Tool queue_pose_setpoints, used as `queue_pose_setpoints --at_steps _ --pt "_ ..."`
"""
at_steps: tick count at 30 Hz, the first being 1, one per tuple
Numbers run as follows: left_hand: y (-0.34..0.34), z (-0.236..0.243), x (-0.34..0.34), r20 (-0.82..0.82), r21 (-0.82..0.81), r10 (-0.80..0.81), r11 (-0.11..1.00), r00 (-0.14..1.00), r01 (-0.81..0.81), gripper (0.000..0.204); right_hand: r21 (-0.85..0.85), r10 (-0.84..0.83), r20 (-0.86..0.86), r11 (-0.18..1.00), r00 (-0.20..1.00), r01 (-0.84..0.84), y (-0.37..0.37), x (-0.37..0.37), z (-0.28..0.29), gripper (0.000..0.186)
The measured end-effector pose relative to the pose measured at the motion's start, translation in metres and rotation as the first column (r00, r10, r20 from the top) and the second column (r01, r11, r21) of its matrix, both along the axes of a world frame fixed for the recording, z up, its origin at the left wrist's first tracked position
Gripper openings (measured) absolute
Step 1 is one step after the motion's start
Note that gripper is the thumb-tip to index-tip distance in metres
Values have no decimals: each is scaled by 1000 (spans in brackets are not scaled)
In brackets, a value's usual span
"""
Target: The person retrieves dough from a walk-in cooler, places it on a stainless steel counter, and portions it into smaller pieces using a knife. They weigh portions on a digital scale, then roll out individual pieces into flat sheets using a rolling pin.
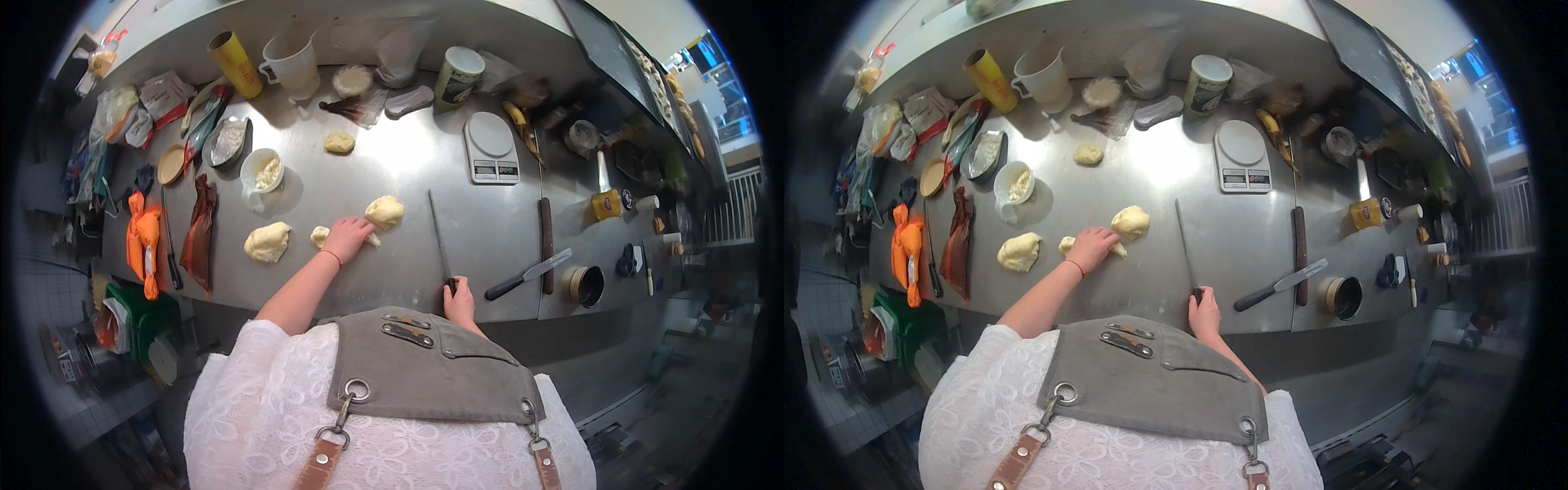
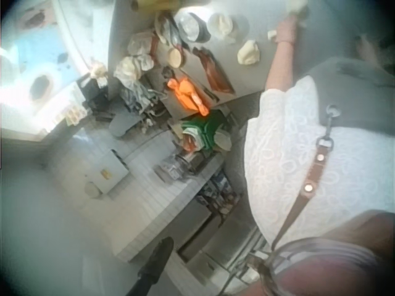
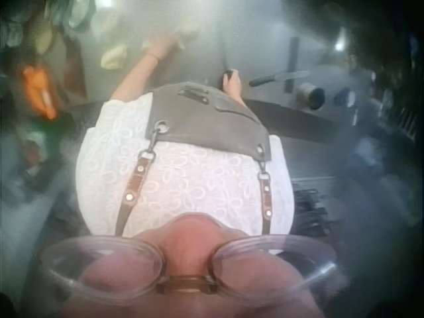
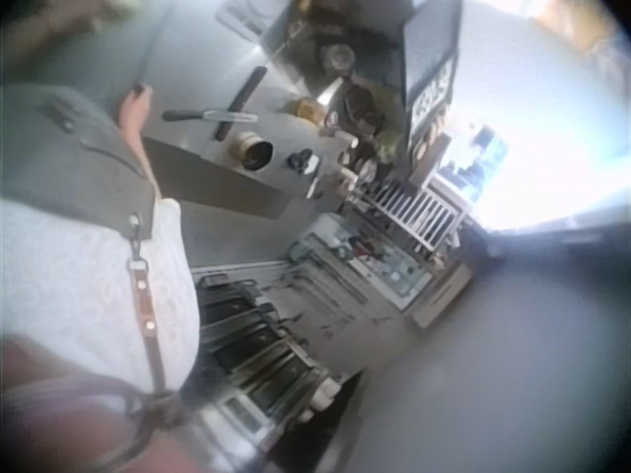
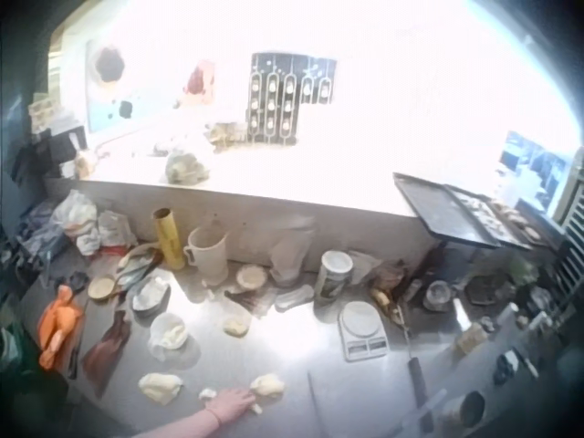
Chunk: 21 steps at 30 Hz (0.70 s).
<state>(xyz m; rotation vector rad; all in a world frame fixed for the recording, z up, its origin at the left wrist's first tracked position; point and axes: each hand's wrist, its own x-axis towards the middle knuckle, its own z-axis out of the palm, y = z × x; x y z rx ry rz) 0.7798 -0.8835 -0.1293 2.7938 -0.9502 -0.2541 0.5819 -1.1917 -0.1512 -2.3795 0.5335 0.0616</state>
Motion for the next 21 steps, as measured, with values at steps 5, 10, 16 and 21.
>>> queue_pose_setpoints --at_steps 5,10,16,21 --pt "-10 -12 41 54 -137 -125 982 991 132 29 26 19 -123 1000 992 -16 -15 25 7 34" --pt "-38 1 70 141 -230 -6 972 990 39 39 -71 55 18 996 998 -54 -37 62 5 30" --pt "-60 17 137 -193 -340 -115 939 974 43 39 109 153 46 982 987 -157 -37 132 14 47" --pt "-93 40 143 -339 -341 -28 935 940 -95 28 455 183 176 856 967 -244 -17 214 45 92"
